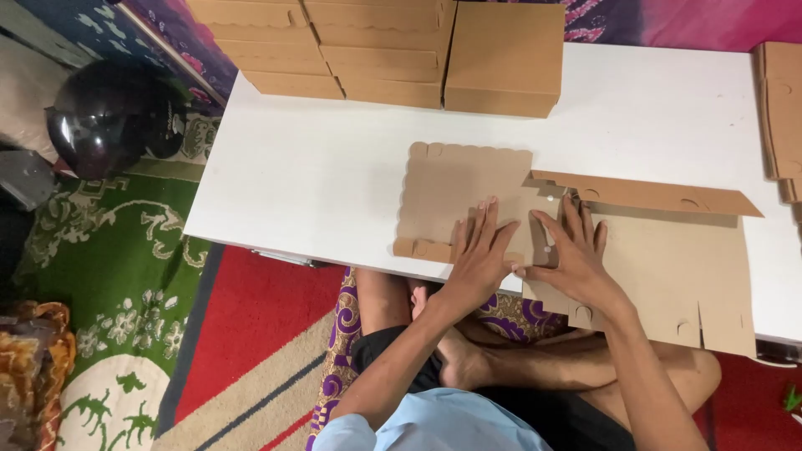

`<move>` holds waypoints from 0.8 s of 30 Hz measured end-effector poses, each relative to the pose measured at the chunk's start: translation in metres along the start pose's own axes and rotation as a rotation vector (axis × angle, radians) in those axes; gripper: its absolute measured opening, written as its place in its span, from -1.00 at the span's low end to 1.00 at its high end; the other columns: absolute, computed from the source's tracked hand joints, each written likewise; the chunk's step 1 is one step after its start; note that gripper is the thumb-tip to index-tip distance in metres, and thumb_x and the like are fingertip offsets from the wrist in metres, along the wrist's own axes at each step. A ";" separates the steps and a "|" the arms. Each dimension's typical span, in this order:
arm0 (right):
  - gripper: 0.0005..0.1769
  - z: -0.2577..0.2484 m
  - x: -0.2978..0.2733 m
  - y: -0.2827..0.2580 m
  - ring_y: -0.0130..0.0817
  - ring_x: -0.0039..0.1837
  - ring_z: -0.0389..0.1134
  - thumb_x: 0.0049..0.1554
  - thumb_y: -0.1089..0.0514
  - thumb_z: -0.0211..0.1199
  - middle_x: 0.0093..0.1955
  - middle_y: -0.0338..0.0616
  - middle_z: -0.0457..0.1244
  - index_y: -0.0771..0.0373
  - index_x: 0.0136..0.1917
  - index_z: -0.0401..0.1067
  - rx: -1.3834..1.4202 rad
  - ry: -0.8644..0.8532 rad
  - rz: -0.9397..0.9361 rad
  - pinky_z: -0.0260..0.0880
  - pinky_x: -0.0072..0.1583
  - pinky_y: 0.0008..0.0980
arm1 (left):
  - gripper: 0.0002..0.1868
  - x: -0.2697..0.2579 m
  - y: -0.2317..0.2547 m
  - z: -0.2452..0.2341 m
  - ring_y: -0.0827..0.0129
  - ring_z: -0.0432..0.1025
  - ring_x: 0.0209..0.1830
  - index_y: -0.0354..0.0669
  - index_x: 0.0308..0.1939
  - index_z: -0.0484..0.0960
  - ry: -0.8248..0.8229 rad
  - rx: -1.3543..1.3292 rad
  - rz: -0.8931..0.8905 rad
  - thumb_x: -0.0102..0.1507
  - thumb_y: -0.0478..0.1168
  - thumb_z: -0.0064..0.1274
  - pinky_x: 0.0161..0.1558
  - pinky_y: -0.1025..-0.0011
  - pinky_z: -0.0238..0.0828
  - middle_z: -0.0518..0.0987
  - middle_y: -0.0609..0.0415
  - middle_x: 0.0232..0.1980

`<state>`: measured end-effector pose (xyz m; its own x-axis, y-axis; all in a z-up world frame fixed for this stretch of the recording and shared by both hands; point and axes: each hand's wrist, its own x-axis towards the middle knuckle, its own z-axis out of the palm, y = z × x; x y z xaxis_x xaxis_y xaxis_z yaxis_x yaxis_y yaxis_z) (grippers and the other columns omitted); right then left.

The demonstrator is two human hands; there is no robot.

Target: Folding flat cardboard sheets into assembled boxes.

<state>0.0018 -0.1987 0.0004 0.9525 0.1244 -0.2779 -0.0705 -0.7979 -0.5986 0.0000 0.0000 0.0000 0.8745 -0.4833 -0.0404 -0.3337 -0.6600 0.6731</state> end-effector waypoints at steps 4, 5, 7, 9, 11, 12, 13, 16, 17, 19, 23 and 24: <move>0.15 0.001 0.002 0.007 0.15 0.69 -0.69 -0.13 -0.30 0.50 0.73 0.08 -0.50 -0.21 0.61 0.02 0.027 -0.006 -0.018 -0.92 0.49 0.25 | -0.32 0.002 -0.011 0.004 0.03 -0.53 0.69 -0.06 0.51 0.17 -0.050 0.028 -0.006 0.33 -0.18 0.04 0.49 -0.22 -0.74 -0.36 -0.19 0.69; 0.13 0.002 0.002 0.009 0.15 0.69 -0.70 -0.12 -0.27 0.50 0.73 0.07 -0.50 -0.22 0.61 0.02 0.024 -0.010 -0.024 -0.92 0.49 0.25 | -0.29 0.002 -0.014 0.006 0.04 -0.54 0.69 -0.04 0.52 0.16 -0.053 0.014 0.017 0.32 -0.17 0.07 0.49 -0.23 -0.77 -0.38 -0.17 0.69; 0.12 0.004 0.003 0.012 0.15 0.69 -0.71 -0.11 -0.25 0.49 0.73 0.06 -0.51 -0.24 0.61 0.03 0.023 -0.018 -0.029 -0.93 0.48 0.24 | -0.26 0.001 -0.018 0.008 0.05 -0.56 0.69 -0.01 0.52 0.14 -0.059 -0.002 0.035 0.30 -0.15 0.10 0.48 -0.24 -0.80 -0.40 -0.15 0.69; 0.12 0.004 0.003 0.013 0.15 0.68 -0.71 -0.11 -0.28 0.48 0.73 0.08 -0.51 -0.23 0.61 0.03 0.036 -0.011 -0.036 -0.93 0.48 0.25 | -0.26 0.002 -0.016 0.009 0.04 -0.58 0.69 -0.03 0.50 0.16 -0.047 -0.044 0.011 0.29 -0.17 0.13 0.47 -0.26 -0.83 -0.41 -0.18 0.69; 0.12 0.003 0.002 0.009 0.17 0.68 -0.70 -0.12 -0.29 0.49 0.73 0.07 -0.50 -0.24 0.61 0.03 0.026 -0.010 -0.025 -0.92 0.48 0.25 | -0.23 0.005 -0.017 0.009 0.00 -0.61 0.68 -0.06 0.50 0.16 -0.045 -0.085 -0.007 0.25 -0.19 0.14 0.46 -0.26 -0.86 -0.43 -0.22 0.68; 0.13 0.002 0.002 0.007 0.19 0.68 -0.68 -0.13 -0.29 0.49 0.73 0.06 -0.50 -0.25 0.60 0.04 0.017 -0.009 -0.015 -0.91 0.49 0.25 | -0.21 0.005 -0.017 0.008 -0.03 -0.64 0.67 -0.09 0.50 0.16 -0.042 -0.124 -0.024 0.21 -0.22 0.15 0.44 -0.27 -0.88 -0.44 -0.26 0.67; 0.13 0.002 0.002 0.006 0.19 0.68 -0.68 -0.13 -0.29 0.49 0.73 0.06 -0.50 -0.25 0.60 0.04 0.010 -0.011 -0.019 -0.91 0.49 0.25 | -0.21 0.006 -0.017 0.008 -0.03 -0.64 0.67 -0.09 0.50 0.16 -0.035 -0.127 -0.026 0.21 -0.22 0.15 0.44 -0.27 -0.88 -0.44 -0.26 0.67; 0.12 0.001 0.002 0.005 0.24 0.67 -0.65 -0.13 -0.29 0.49 0.73 0.07 -0.49 -0.26 0.60 0.05 0.007 -0.008 -0.009 -0.90 0.49 0.27 | -0.19 0.008 -0.015 0.010 -0.03 -0.65 0.67 -0.07 0.48 0.19 -0.048 -0.120 -0.042 0.17 -0.22 0.17 0.44 -0.26 -0.91 -0.44 -0.26 0.67; 0.13 0.001 0.001 0.003 0.24 0.68 -0.65 -0.14 -0.31 0.49 0.73 0.05 -0.49 -0.26 0.60 0.05 0.010 -0.008 -0.006 -0.90 0.50 0.27 | -0.20 0.009 -0.015 0.010 -0.05 -0.67 0.66 -0.09 0.48 0.20 -0.052 -0.105 -0.061 0.18 -0.22 0.17 0.43 -0.27 -0.92 -0.45 -0.28 0.67; 0.14 0.000 0.000 0.002 0.23 0.68 -0.65 -0.15 -0.32 0.50 0.74 0.04 -0.49 -0.26 0.60 0.05 0.010 -0.006 0.000 -0.89 0.50 0.27 | -0.20 0.009 -0.014 0.006 -0.07 -0.68 0.66 -0.10 0.48 0.21 -0.056 -0.093 -0.076 0.18 -0.23 0.18 0.42 -0.28 -0.92 -0.47 -0.30 0.66; 0.14 0.000 0.000 0.003 0.22 0.68 -0.65 -0.15 -0.31 0.51 0.74 0.03 -0.48 -0.25 0.60 0.06 -0.003 -0.003 -0.008 -0.87 0.50 0.29 | -0.05 0.015 -0.023 -0.009 -0.11 -0.71 0.64 -0.10 0.52 0.14 -0.108 -0.018 -0.101 0.13 -0.12 0.30 0.41 -0.26 -0.97 -0.50 -0.33 0.65; 0.15 0.000 0.000 0.003 0.19 0.69 -0.67 -0.15 -0.34 0.50 0.74 0.02 -0.49 -0.24 0.60 0.06 0.001 -0.004 -0.010 -0.88 0.51 0.29 | 0.05 0.018 -0.028 -0.012 -0.12 -0.75 0.62 -0.09 0.54 0.08 -0.134 0.007 -0.098 0.09 -0.06 0.37 0.40 -0.25 -1.02 -0.54 -0.33 0.64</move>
<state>0.0019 -0.2006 -0.0013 0.9519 0.1349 -0.2752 -0.0614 -0.7960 -0.6022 0.0290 0.0165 -0.0110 0.8483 -0.4884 -0.2046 -0.2518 -0.7119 0.6556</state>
